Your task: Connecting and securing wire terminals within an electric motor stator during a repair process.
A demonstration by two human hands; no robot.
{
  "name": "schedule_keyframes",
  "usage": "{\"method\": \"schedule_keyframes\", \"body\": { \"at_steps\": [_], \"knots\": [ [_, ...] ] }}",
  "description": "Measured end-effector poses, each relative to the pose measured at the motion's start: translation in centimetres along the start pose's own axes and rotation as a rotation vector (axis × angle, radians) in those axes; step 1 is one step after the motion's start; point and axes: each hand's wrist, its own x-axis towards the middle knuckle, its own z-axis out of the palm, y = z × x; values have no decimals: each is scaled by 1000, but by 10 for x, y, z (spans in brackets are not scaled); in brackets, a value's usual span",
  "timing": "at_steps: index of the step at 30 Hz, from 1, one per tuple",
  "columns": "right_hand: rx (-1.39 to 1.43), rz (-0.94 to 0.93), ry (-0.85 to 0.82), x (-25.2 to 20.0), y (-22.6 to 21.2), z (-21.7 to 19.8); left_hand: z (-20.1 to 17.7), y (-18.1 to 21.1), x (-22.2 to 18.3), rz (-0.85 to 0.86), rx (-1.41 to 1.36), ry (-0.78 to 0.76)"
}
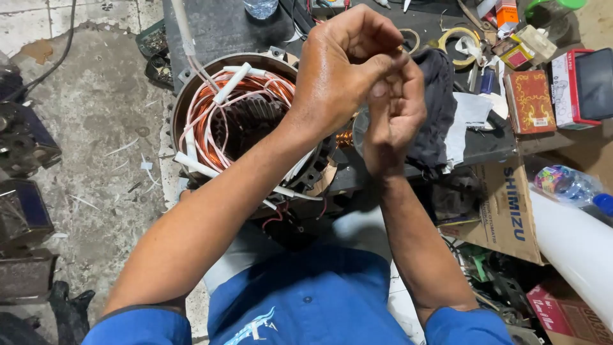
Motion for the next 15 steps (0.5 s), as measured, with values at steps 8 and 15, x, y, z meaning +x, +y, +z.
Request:
{"method": "schedule_keyframes", "body": {
  "at_steps": [8,15],
  "knots": [
    [-13,89,7,-2,-9,8,-8,1,-3,-12,131,40],
    [-6,34,2,2,-6,4,-24,-10,3,16,253,-83]
  ]
}}
